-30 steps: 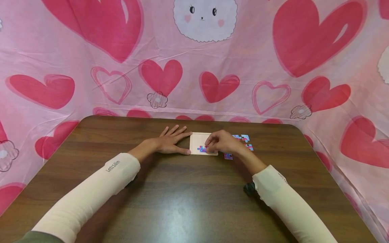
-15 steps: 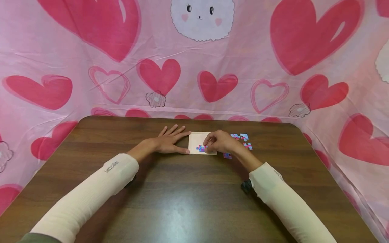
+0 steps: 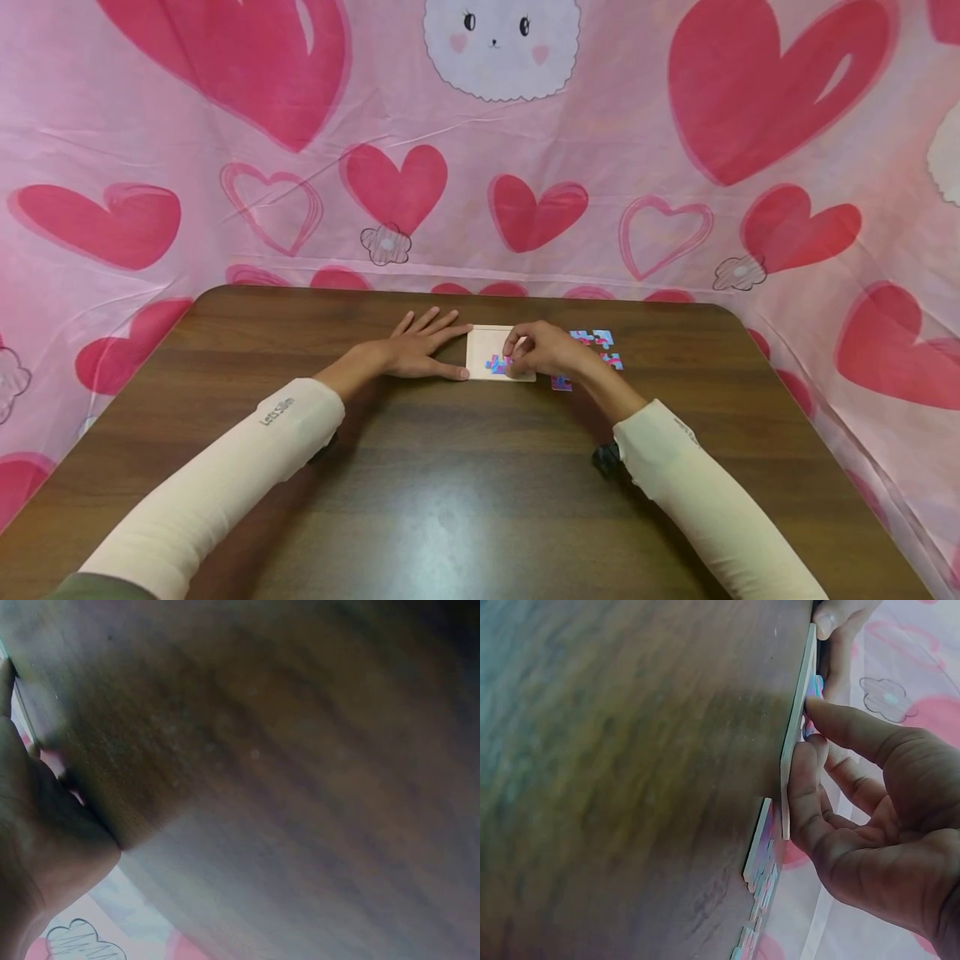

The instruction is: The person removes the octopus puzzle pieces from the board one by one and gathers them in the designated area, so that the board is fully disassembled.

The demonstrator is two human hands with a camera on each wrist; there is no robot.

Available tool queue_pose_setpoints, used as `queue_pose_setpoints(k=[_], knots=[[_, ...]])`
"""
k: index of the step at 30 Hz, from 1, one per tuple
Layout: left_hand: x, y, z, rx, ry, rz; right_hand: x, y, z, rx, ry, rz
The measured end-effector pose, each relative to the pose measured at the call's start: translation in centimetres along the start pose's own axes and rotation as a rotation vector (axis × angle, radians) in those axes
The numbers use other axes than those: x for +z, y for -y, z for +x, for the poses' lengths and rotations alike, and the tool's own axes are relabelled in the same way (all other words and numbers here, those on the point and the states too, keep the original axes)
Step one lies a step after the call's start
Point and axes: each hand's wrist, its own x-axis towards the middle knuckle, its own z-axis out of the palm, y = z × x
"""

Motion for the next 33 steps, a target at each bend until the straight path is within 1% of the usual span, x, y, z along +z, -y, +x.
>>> queue_pose_setpoints(k=[2, 8, 14, 17, 23, 28, 30, 33], knots=[[0.1, 0.2, 0.2, 0.001, 0.002, -0.006, -0.1, 0.0, -0.1, -0.011, 0.009, 0.016], [0.5, 0.8, 0.7, -0.010, -0.004, 0.008, 0.0, -0.1, -0.2, -0.006, 0.020, 0.099], [0.2, 0.3, 0.3, -0.003, 0.001, -0.008, -0.1, 0.0, -0.3, 0.014, 0.031, 0.166], [0.2, 0.3, 0.3, -0.004, 0.003, 0.002, -0.1, -0.1, -0.4, 0.023, 0.034, 0.185], [0.0, -0.1, 0.1, -0.006, 0.007, 0.019, -0.3, -0.5, -0.7, 0.001, 0.033, 0.216], [0.0, 0.1, 0.2, -0.007, 0.006, -0.004, -0.3, -0.8, -1.0, -0.023, 0.018, 0.252], [0.1, 0.4, 0.3, -0.001, 0.001, -0.013, -0.3, -0.8, -1.1, -0.037, 0.017, 0.253], [0.0, 0.2, 0.1, 0.006, -0.002, -0.006, -0.3, -0.8, -1.4, -0.065, 0.017, 0.242]])
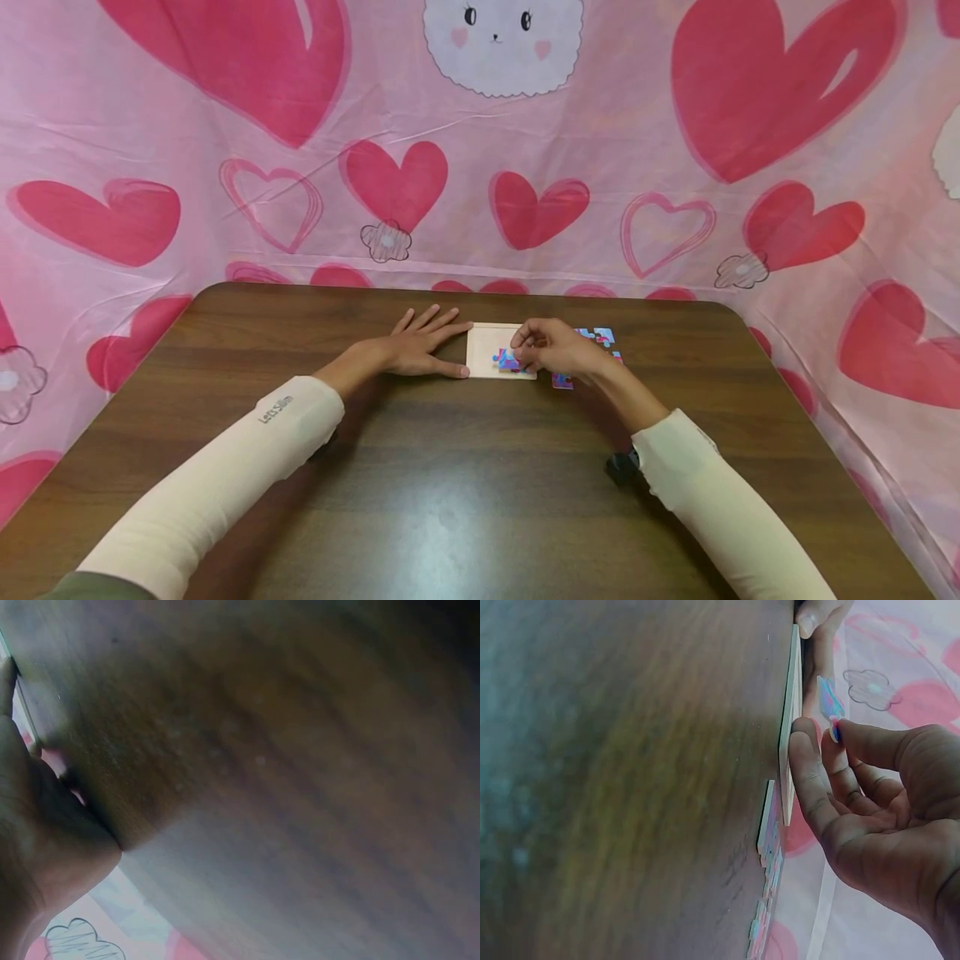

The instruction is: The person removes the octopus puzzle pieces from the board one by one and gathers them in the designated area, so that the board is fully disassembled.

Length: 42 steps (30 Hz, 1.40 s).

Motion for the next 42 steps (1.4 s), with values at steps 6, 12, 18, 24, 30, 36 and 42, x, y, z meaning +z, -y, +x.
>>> queue_pose_setpoints(k=[6, 12, 18, 24, 30, 36, 42], knots=[[-0.2, -0.4, -0.2, -0.019, 0.008, 0.042, -0.1, -0.2, -0.3, -0.031, -0.004, -0.001], [0.1, -0.1, 0.2, -0.020, 0.005, 0.039, -0.2, -0.7, -0.8, -0.032, -0.030, 0.016], [0.5, 0.9, 0.9, -0.025, 0.008, 0.021, -1.2, -0.9, -1.9, -0.033, -0.040, -0.013], [0.3, 0.5, 0.5, -0.018, 0.011, 0.005, -2.5, -1.5, -2.9, -0.043, -0.048, -0.014], [0.0, 0.1, 0.3, -0.010, 0.020, 0.002, -4.1, -1.9, -4.2, -0.011, -0.070, -0.031], [-0.1, -0.1, 0.0, -0.013, 0.021, 0.017, -5.4, -2.4, -5.7, 0.027, -0.075, -0.053], [-0.3, -0.3, -0.2, -0.023, 0.025, 0.045, -6.5, -3.0, -6.8, 0.095, -0.067, -0.084]])
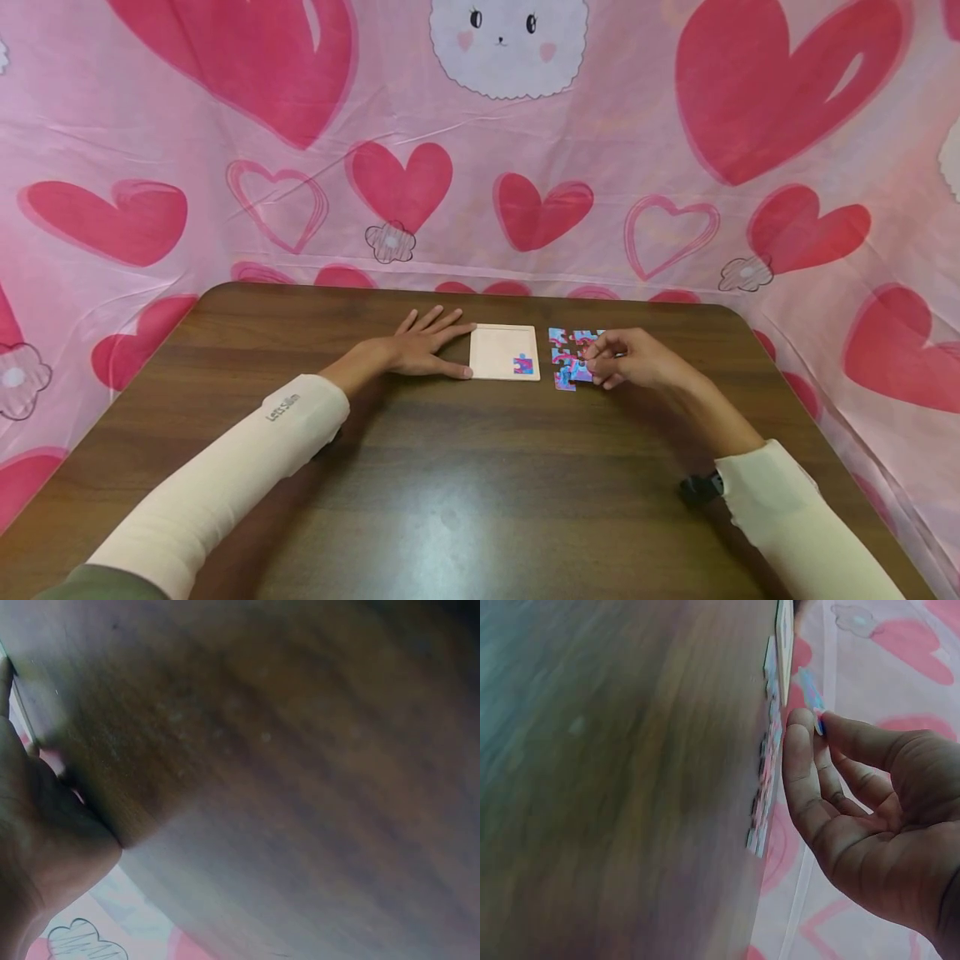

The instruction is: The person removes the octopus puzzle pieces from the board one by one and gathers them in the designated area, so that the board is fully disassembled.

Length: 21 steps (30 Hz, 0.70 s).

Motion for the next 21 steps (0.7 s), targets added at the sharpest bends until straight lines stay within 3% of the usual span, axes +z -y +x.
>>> queue_pose_setpoints(k=[9, 21], knots=[[-0.2, -0.1, -0.1, 0.013, -0.001, -0.042, -0.8, -1.2, -0.7, 0.068, 0.023, -0.087], [-0.2, -0.2, -0.2, 0.002, 0.001, 0.002, -0.6, -1.5, -0.7, 0.056, -0.020, -0.174]])
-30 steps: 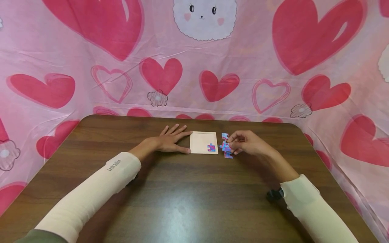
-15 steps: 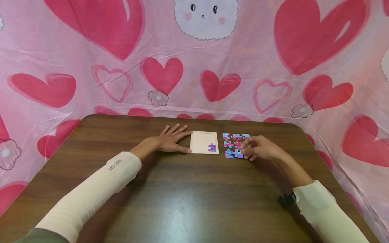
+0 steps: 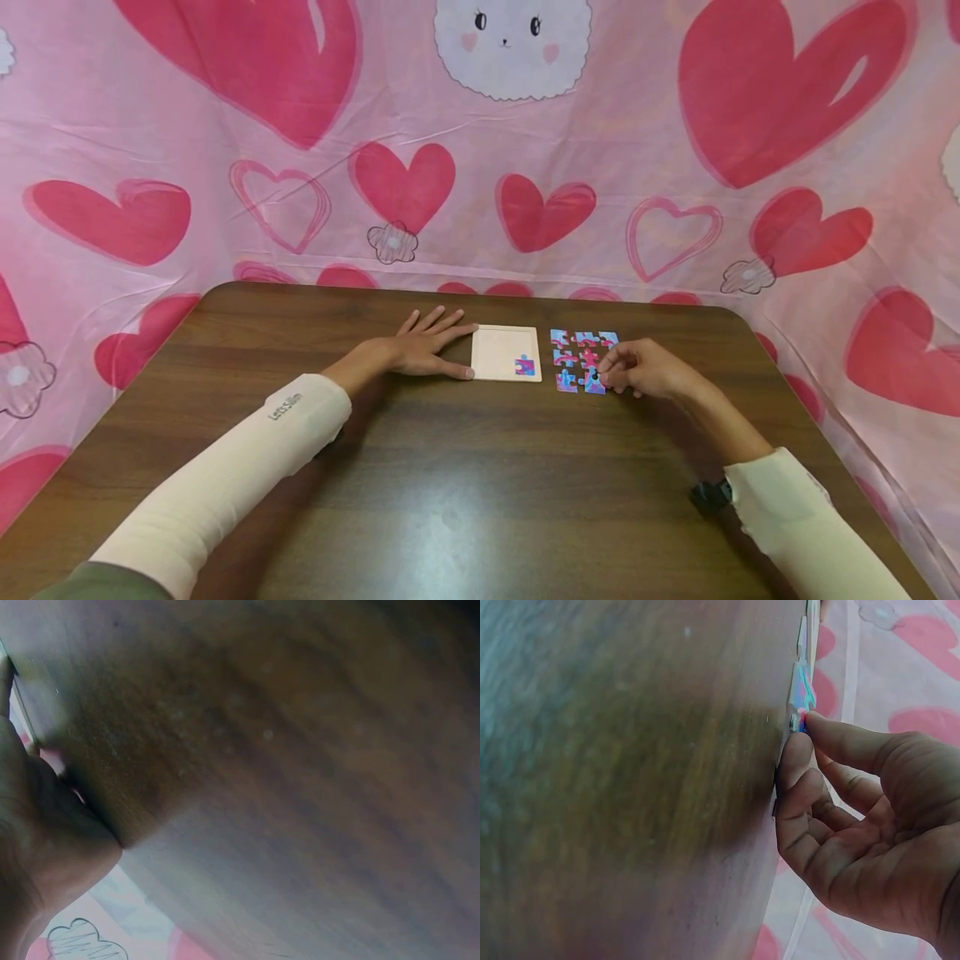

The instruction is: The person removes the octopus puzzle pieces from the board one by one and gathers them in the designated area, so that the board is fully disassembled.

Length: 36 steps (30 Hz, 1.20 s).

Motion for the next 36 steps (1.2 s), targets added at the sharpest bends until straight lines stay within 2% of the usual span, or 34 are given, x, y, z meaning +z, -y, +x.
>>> queue_pose_setpoints(k=[15, 20, 27, 36], knots=[[0.1, 0.1, 0.0, 0.002, -0.008, -0.009, 0.2, 0.0, 0.2, 0.010, 0.004, -0.026], [0.2, 0.2, 0.1, 0.006, -0.005, -0.009, 0.1, 0.2, 0.2, -0.020, -0.004, -0.036], [0.5, 0.5, 0.6, -0.001, -0.001, -0.023, 0.5, 1.4, 0.6, -0.062, -0.028, -0.042], [0.1, 0.0, 0.1, -0.007, 0.001, 0.001, 2.3, 3.4, 2.0, -0.086, -0.030, 0.029]])
